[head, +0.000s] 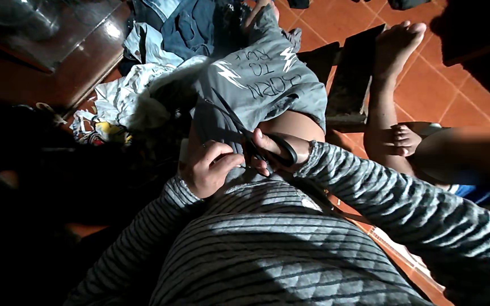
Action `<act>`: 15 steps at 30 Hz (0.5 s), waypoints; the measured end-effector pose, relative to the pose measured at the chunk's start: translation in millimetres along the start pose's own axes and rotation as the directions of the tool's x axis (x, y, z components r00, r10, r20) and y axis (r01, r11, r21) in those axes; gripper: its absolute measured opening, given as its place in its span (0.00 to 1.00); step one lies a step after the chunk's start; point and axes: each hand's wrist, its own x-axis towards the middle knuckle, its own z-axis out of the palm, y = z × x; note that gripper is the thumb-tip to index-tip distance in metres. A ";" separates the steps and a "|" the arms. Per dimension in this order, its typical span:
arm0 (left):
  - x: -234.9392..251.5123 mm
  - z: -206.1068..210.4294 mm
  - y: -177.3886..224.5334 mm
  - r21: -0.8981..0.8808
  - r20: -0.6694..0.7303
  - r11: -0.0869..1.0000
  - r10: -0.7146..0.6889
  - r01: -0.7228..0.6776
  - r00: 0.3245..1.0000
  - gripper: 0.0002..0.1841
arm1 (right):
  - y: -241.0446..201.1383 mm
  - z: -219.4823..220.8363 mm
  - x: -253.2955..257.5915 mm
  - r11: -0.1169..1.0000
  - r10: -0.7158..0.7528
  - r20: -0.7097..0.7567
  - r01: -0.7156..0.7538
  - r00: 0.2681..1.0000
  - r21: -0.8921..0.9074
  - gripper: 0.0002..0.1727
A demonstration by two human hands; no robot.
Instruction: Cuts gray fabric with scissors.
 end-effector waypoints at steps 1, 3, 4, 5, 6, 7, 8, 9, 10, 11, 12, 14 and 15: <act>-0.8 0.1 -0.7 0.001 0.004 1.000 0.000 0.000 1.000 0.06 | 1.5 -0.5 0.0 1.000 -0.012 -0.009 0.011 1.000 -0.010 0.32; -3.4 0.8 -2.9 0.010 0.006 1.000 0.009 -0.009 1.000 0.06 | 3.4 0.7 -2.1 0.999 -0.015 -0.092 0.011 0.996 -0.045 0.25; -4.9 1.3 -4.0 0.014 0.004 1.000 0.013 -0.013 1.000 0.07 | 4.0 1.0 -3.0 0.998 -0.007 -0.136 -0.002 0.991 -0.064 0.24; -6.3 1.6 -4.6 0.014 0.007 1.000 0.013 -0.013 1.000 0.07 | 5.0 -0.3 -3.0 0.996 -0.007 -0.158 -0.007 0.987 -0.091 0.23; -7.8 1.9 -5.0 0.007 0.010 1.000 0.011 -0.011 1.000 0.07 | 6.2 -2.7 -2.5 0.993 -0.015 -0.162 -0.004 0.987 -0.118 0.22; -9.1 2.3 -5.5 0.001 0.012 1.000 0.010 -0.010 1.000 0.06 | 6.9 -5.6 -1.7 0.989 -0.025 -0.155 0.002 0.988 -0.148 0.22; -10.3 2.6 -6.0 -0.004 0.013 1.000 0.010 -0.010 1.000 0.06 | 7.6 -8.3 -0.1 0.985 -0.032 -0.141 0.007 0.989 -0.174 0.23; -11.4 2.5 -6.4 -0.010 0.021 1.000 0.012 -0.011 1.000 0.06 | 8.1 -10.7 2.3 0.983 -0.031 -0.133 0.006 0.991 -0.181 0.23; -12.2 2.7 -6.8 -0.016 0.025 1.000 0.017 -0.017 1.000 0.06 | 8.0 -13.0 5.3 0.984 -0.020 -0.128 -0.003 0.992 -0.176 0.24; -13.2 2.9 -7.1 -0.019 0.035 1.000 0.021 -0.021 0.999 0.06 | 6.9 -15.2 8.3 0.985 -0.008 -0.121 -0.012 0.993 -0.170 0.24; -13.8 3.4 -7.4 -0.025 0.039 0.999 0.024 -0.024 0.999 0.06 | 5.2 -17.4 10.9 0.986 0.004 -0.120 -0.024 0.993 -0.166 0.24; -15.1 4.2 -7.9 -0.029 0.043 0.999 0.022 -0.021 0.999 0.05 | 0.4 -21.3 15.9 0.982 0.019 -0.119 -0.041 0.993 -0.185 0.23; -16.3 5.3 -9.1 -0.026 0.043 0.999 0.021 -0.020 0.999 0.05 | -1.3 -21.9 17.3 0.980 0.026 -0.125 -0.050 0.992 -0.191 0.23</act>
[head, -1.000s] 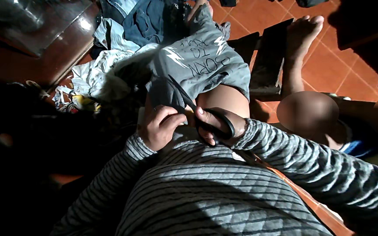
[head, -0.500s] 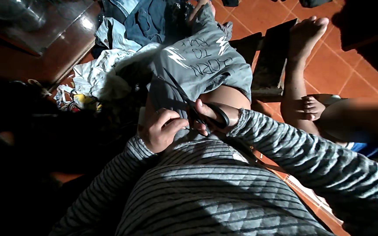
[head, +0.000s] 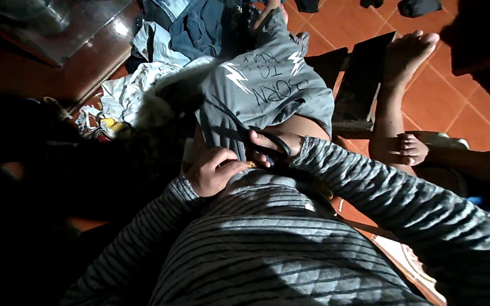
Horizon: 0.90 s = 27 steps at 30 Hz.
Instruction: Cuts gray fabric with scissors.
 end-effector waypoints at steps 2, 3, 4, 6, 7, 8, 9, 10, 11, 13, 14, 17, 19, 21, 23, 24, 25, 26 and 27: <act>-4.5 4.1 -4.4 -0.006 0.001 1.000 -0.003 0.003 1.000 0.05 | 0.0 -1.1 3.5 1.000 0.001 -0.002 -0.001 1.000 -0.002 0.23; -7.8 6.7 -7.2 -0.015 0.006 1.000 -0.004 0.004 1.000 0.06 | 1.9 -3.2 5.8 1.000 -0.006 0.008 0.006 1.000 -0.005 0.24; -11.3 9.8 -9.8 -0.025 0.007 1.000 -0.008 0.008 1.000 0.06 | 3.6 -5.3 7.8 1.000 -0.019 0.023 0.019 1.000 -0.014 0.25; -15.6 13.5 -13.7 -0.042 0.017 0.999 -0.013 0.014 1.000 0.08 | 4.7 -8.1 9.7 0.998 -0.036 0.049 0.038 0.998 -0.041 0.25; -16.0 14.1 -14.5 -0.050 0.025 0.999 -0.015 0.016 1.000 0.08 | 3.8 -8.8 10.2 0.998 -0.030 0.048 0.032 0.998 -0.051 0.25; -15.6 14.2 -14.5 -0.058 0.028 0.998 -0.017 0.018 0.999 0.09 | 0.9 -8.7 9.6 0.998 -0.006 0.034 0.008 0.999 -0.067 0.23; -14.7 13.8 -14.4 -0.062 0.032 0.998 -0.013 0.015 0.999 0.09 | -3.9 -7.6 7.6 0.994 0.034 -0.007 -0.035 0.999 -0.100 0.22; -13.8 13.2 -14.4 -0.061 0.036 0.998 -0.009 0.011 0.999 0.10 | -8.0 -5.9 5.5 0.988 0.067 -0.068 -0.075 0.995 -0.133 0.20; -13.5 13.0 -14.4 -0.055 0.038 0.998 -0.008 0.010 0.999 0.10 | -10.0 -4.8 4.8 0.983 0.088 -0.113 -0.104 0.990 -0.150 0.19; -14.1 14.1 -14.6 -0.060 0.037 0.998 -0.010 0.012 0.999 0.09 | -11.8 -4.1 4.0 0.977 0.095 -0.141 -0.119 0.985 -0.178 0.16; -14.6 14.9 -14.4 -0.071 0.034 0.997 -0.013 0.015 0.999 0.08 | -12.0 -4.6 3.7 0.974 0.086 -0.140 -0.113 0.986 -0.197 0.15; -13.9 14.1 -13.2 -0.081 0.047 0.997 -0.018 0.021 0.999 0.07 | -13.1 -7.0 4.4 0.958 0.062 -0.088 -0.084 0.994 -0.273 0.18; -13.3 13.2 -12.8 -0.095 0.062 0.995 -0.008 0.014 0.998 0.08 | -11.9 -10.4 8.7 0.948 0.043 -0.011 -0.044 0.999 -0.314 0.22; -13.6 13.7 -12.7 -0.114 0.064 0.993 0.000 0.008 0.998 0.07 | -3.9 -18.5 21.0 0.968 0.039 0.080 -0.018 0.996 -0.252 0.24; -13.6 13.4 -13.1 -0.126 0.069 0.992 0.004 0.005 0.998 0.07 | 11.9 -30.7 36.0 0.992 0.049 0.100 -0.038 0.994 -0.117 0.25; -13.4 13.3 -13.1 -0.130 0.069 0.991 0.006 0.003 0.998 0.07 | 10.3 -30.5 37.1 0.993 0.076 0.081 -0.068 0.994 -0.101 0.24; -13.3 13.2 -13.3 -0.134 0.070 0.991 0.008 0.001 0.998 0.07 | 2.9 -25.1 34.4 0.986 0.118 0.039 -0.112 0.992 -0.121 0.24; -13.5 13.1 -13.7 -0.136 0.073 0.991 0.011 -0.001 0.997 0.07 | -5.2 -19.6 30.2 0.979 0.148 0.027 -0.142 0.989 -0.146 0.23; -14.3 13.3 -14.7 -0.139 0.078 0.990 0.014 -0.003 0.997 0.07 | -0.9 -23.5 31.0 0.993 0.100 0.071 -0.094 0.993 -0.075 0.23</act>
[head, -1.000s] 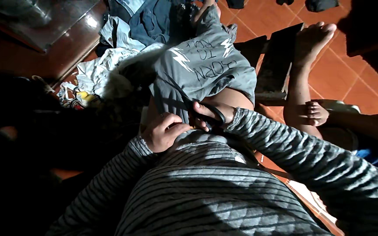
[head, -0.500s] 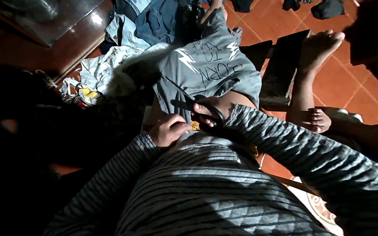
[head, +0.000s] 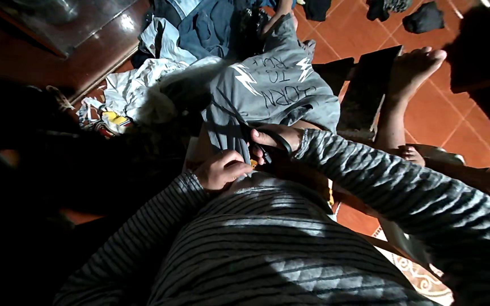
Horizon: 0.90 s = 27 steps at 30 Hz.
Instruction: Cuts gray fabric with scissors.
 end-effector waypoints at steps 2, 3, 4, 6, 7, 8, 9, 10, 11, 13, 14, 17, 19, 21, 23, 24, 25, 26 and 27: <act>-0.1 0.2 -0.7 -0.004 -0.002 1.000 0.008 -0.008 1.000 0.07 | -5.6 2.6 -6.2 0.999 -0.044 0.025 0.044 0.999 -0.017 0.23; 0.5 0.1 -0.1 -0.007 -0.005 1.000 0.010 -0.010 1.000 0.07 | -18.2 9.6 -14.9 0.992 -0.009 -0.005 0.008 1.000 -0.123 0.21; 0.8 0.2 0.3 -0.009 -0.009 1.000 0.011 -0.012 1.000 0.07 | -19.9 8.9 -18.1 0.984 -0.016 -0.020 0.012 1.000 -0.175 0.21; 0.5 0.9 1.8 -0.018 -0.020 1.000 0.003 -0.003 1.000 0.06 | -20.2 3.2 -21.4 0.987 -0.002 -0.051 -0.006 0.999 -0.163 0.21; 0.2 1.6 2.8 -0.022 -0.026 1.000 -0.006 0.006 1.000 0.06 | -20.3 3.6 -23.2 0.989 0.012 -0.078 -0.024 0.997 -0.145 0.20; -0.5 0.7 2.7 -0.024 -0.006 1.000 -0.020 0.020 1.000 0.06 | -21.4 5.7 -24.9 0.989 0.032 -0.108 -0.047 0.994 -0.140 0.19; -1.8 0.6 1.8 -0.026 0.011 0.999 -0.028 0.028 1.000 0.07 | -22.7 7.5 -26.0 0.988 0.046 -0.131 -0.064 0.990 -0.143 0.19; -2.9 1.0 0.2 -0.028 0.018 0.999 -0.023 0.024 1.000 0.07 | -23.3 8.9 -25.9 0.987 0.049 -0.150 -0.070 0.987 -0.142 0.18; -3.4 1.2 -1.6 -0.031 0.023 0.999 -0.010 0.011 1.000 0.08 | -23.4 9.8 -25.0 0.988 0.043 -0.165 -0.066 0.985 -0.137 0.17; -3.4 1.1 -2.2 -0.043 0.031 0.999 -0.005 0.006 1.000 0.08 | -23.6 8.7 -22.1 0.988 0.018 -0.168 -0.043 0.986 -0.147 0.15; -2.7 0.5 -0.6 -0.051 0.040 0.999 -0.016 0.018 0.999 0.07 | -24.1 7.0 -20.4 0.987 0.008 -0.163 -0.034 0.987 -0.156 0.16; -1.4 -1.1 2.1 -0.057 0.066 0.997 -0.039 0.043 0.997 0.06 | -30.7 2.1 -15.6 0.982 0.018 -0.137 -0.044 0.990 -0.186 0.20; -1.4 -1.4 1.0 -0.055 0.067 0.998 -0.030 0.034 0.997 0.07 | -36.0 3.8 -14.0 0.980 0.052 -0.154 -0.080 0.987 -0.183 0.21; -2.0 -1.7 0.1 -0.056 0.076 0.998 -0.025 0.030 0.997 0.07 | -38.8 6.0 -13.5 0.981 0.099 -0.172 -0.125 0.980 -0.151 0.21; -3.5 -1.0 -0.9 -0.067 0.096 0.997 -0.028 0.035 0.995 0.07 | -40.4 9.8 -13.9 0.978 0.119 -0.207 -0.150 0.971 -0.143 0.20; -3.4 -0.7 0.1 -0.078 0.106 0.996 -0.039 0.047 0.994 0.07 | -40.8 12.3 -13.7 0.978 0.121 -0.232 -0.157 0.965 -0.140 0.20; -1.3 -1.4 2.9 -0.092 0.111 0.994 -0.053 0.063 0.992 0.07 | -41.7 14.6 -13.3 0.976 0.128 -0.251 -0.166 0.960 -0.139 0.19; 0.2 -2.1 4.7 -0.096 0.120 0.993 -0.061 0.072 0.991 0.06 | -43.4 16.7 -12.4 0.975 0.135 -0.266 -0.176 0.955 -0.137 0.18; 0.7 -2.6 5.3 -0.092 0.126 0.993 -0.059 0.070 0.990 0.06 | -45.6 18.7 -10.7 0.974 0.141 -0.281 -0.185 0.949 -0.134 0.18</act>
